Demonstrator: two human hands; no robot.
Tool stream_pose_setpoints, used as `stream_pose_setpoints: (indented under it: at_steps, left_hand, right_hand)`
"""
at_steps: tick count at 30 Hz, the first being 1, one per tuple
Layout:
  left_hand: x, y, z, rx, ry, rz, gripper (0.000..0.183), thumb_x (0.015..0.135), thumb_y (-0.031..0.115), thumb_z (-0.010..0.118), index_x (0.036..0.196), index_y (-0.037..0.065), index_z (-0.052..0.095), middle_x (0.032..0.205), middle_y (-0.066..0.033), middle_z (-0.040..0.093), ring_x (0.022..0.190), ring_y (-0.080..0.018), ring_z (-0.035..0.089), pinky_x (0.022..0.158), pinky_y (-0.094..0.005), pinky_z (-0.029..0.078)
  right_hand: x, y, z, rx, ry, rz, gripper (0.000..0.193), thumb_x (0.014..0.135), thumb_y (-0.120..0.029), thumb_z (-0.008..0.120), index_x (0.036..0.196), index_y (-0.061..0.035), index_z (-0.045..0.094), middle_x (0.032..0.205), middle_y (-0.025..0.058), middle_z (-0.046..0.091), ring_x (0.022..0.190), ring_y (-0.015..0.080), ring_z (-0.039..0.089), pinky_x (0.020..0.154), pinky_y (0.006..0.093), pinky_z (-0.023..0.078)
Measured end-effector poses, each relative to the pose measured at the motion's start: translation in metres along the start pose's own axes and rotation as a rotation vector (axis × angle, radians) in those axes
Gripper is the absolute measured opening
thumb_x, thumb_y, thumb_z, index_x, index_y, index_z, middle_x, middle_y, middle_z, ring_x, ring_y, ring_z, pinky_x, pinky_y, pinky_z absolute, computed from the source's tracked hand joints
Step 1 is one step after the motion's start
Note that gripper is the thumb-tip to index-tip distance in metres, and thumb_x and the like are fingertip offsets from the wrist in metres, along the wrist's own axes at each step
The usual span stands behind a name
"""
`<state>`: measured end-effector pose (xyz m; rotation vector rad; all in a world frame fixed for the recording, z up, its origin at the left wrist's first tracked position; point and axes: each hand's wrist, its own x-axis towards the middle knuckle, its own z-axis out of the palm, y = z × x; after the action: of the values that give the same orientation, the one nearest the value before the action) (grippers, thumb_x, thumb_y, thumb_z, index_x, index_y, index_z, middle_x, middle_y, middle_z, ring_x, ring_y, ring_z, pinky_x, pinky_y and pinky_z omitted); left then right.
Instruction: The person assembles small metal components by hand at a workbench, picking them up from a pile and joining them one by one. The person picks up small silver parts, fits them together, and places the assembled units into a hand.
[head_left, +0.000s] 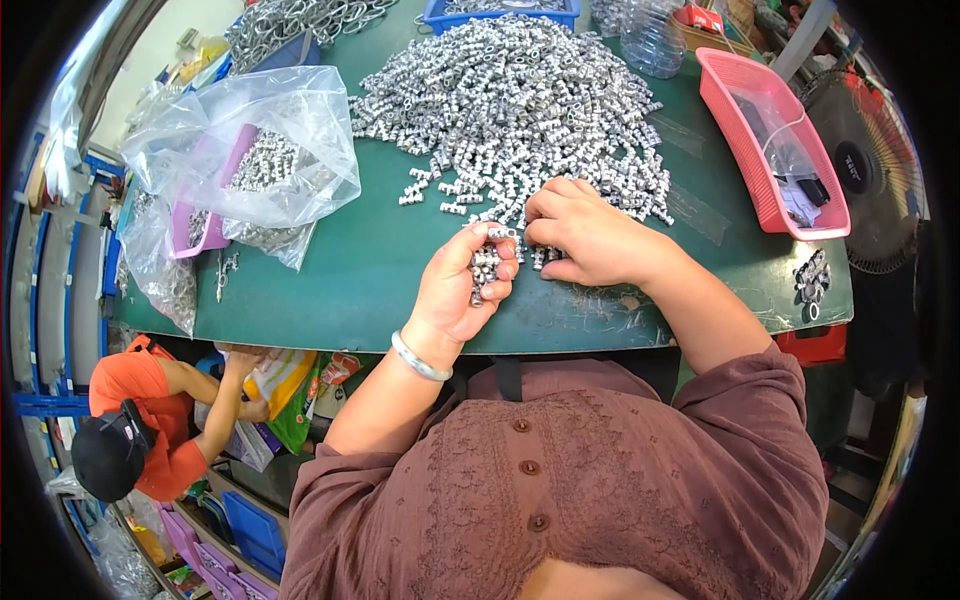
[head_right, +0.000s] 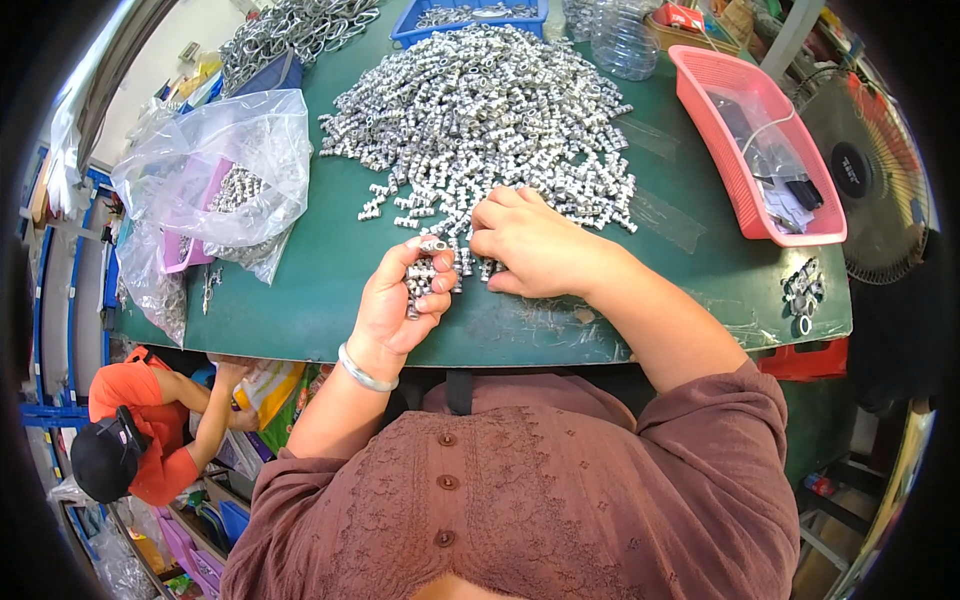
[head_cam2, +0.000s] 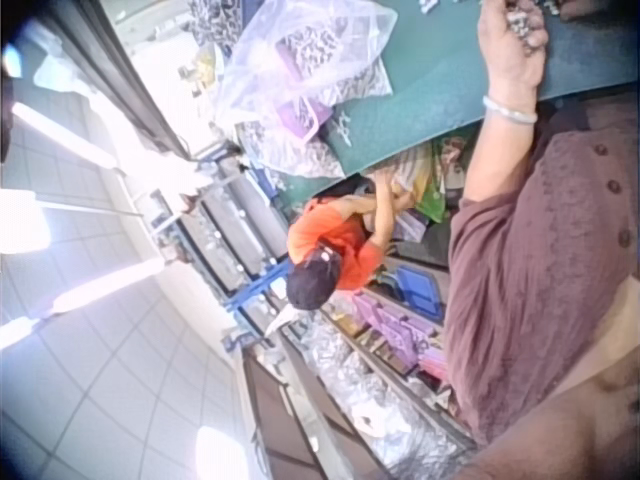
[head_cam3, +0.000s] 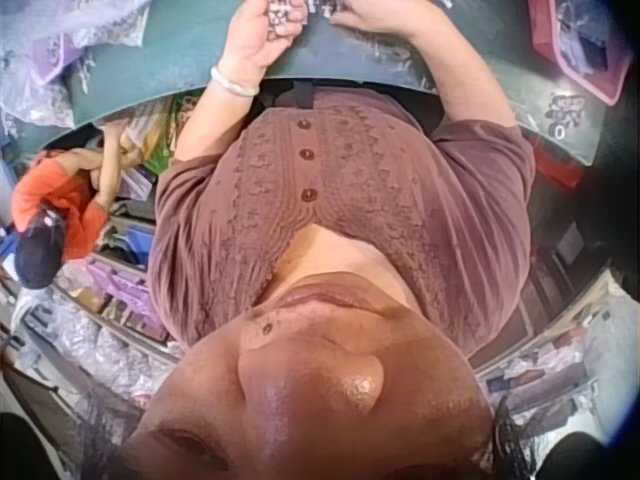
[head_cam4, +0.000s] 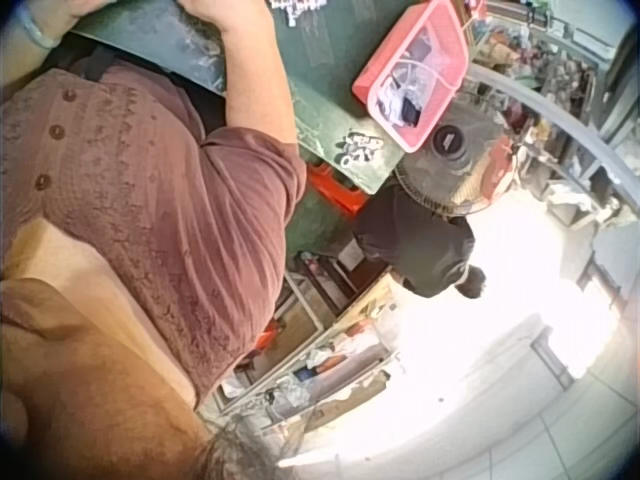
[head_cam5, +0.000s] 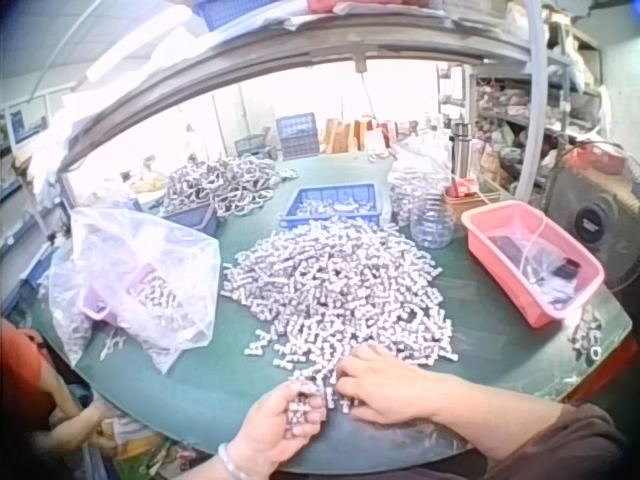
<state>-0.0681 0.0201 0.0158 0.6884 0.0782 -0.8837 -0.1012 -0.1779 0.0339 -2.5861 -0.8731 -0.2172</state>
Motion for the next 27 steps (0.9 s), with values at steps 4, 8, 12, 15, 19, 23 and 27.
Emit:
stream_pose_setpoints:
  at_steps: [4,8,12,15,19,23,27]
  left_hand:
    - [0.001,0.002,0.000,-0.120,-0.025,-0.073,0.014,0.086,0.019,0.047,0.084,0.005,0.050,0.077,-0.0071,0.049,0.062,-0.0134,0.044,0.040,-0.0175,0.036]
    - [0.002,0.002,-0.001,-0.172,-0.066,-0.099,0.013,0.085,0.018,0.046,0.082,0.005,0.049,0.078,-0.0073,0.048,0.063,-0.0136,0.044,0.041,-0.0177,0.037]
    - [0.002,0.002,-0.004,-0.199,-0.082,-0.111,0.014,0.085,0.018,0.045,0.080,0.005,0.048,0.078,-0.0077,0.047,0.063,-0.0143,0.044,0.041,-0.0184,0.038]
    - [0.001,0.002,-0.004,-0.199,-0.095,-0.091,0.015,0.085,0.019,0.045,0.083,0.004,0.050,0.081,-0.0092,0.049,0.065,-0.0162,0.046,0.043,-0.0196,0.040]
    - [-0.004,0.004,0.011,-0.144,0.020,0.007,0.018,0.084,0.020,0.046,0.087,0.004,0.054,0.081,-0.0102,0.056,0.066,-0.0195,0.054,0.046,-0.0221,0.041]
    - [-0.001,0.001,-0.003,-0.122,-0.029,0.043,0.021,0.086,0.023,0.047,0.091,0.004,0.056,0.085,-0.0114,0.057,0.072,-0.0208,0.055,0.045,-0.0213,0.042]
    - [-0.001,-0.005,0.002,0.094,0.002,0.048,0.021,0.087,0.025,0.052,0.093,0.005,0.054,0.081,-0.0064,0.057,0.067,-0.0148,0.054,0.044,-0.0186,0.039]
  right_hand:
    - [0.000,-0.001,0.001,0.050,-0.011,-0.018,0.015,0.064,-0.016,0.068,0.074,-0.0073,0.060,0.093,0.0047,0.050,0.095,0.0233,0.044,0.080,0.0370,0.035]
    - [0.001,0.001,0.005,0.080,0.017,-0.048,0.013,0.066,-0.016,0.067,0.073,-0.0072,0.060,0.091,0.0050,0.051,0.094,0.0236,0.045,0.080,0.0366,0.035]
    - [0.002,0.002,0.008,0.078,0.011,-0.060,0.011,0.070,-0.011,0.063,0.077,-0.0063,0.057,0.090,0.0061,0.051,0.091,0.0248,0.045,0.080,0.0361,0.036]
    - [0.004,0.002,0.008,0.117,0.027,-0.005,0.012,0.072,-0.008,0.062,0.081,-0.0051,0.054,0.085,0.0075,0.052,0.085,0.0267,0.048,0.077,0.0368,0.037]
    - [0.005,-0.001,0.002,0.275,0.102,0.112,0.011,0.077,-0.011,0.058,0.084,-0.0042,0.053,0.076,0.0107,0.053,0.075,0.0295,0.052,0.070,0.0384,0.041]
    - [0.006,-0.006,-0.001,0.351,0.263,0.067,0.014,0.075,-0.008,0.060,0.085,-0.0037,0.053,0.078,0.0103,0.054,0.074,0.0285,0.053,0.065,0.0368,0.042]
    - [0.005,-0.004,0.000,0.413,0.331,0.045,0.020,0.071,-0.005,0.064,0.087,-0.0035,0.052,0.078,0.0095,0.054,0.072,0.0264,0.053,0.065,0.0346,0.043]
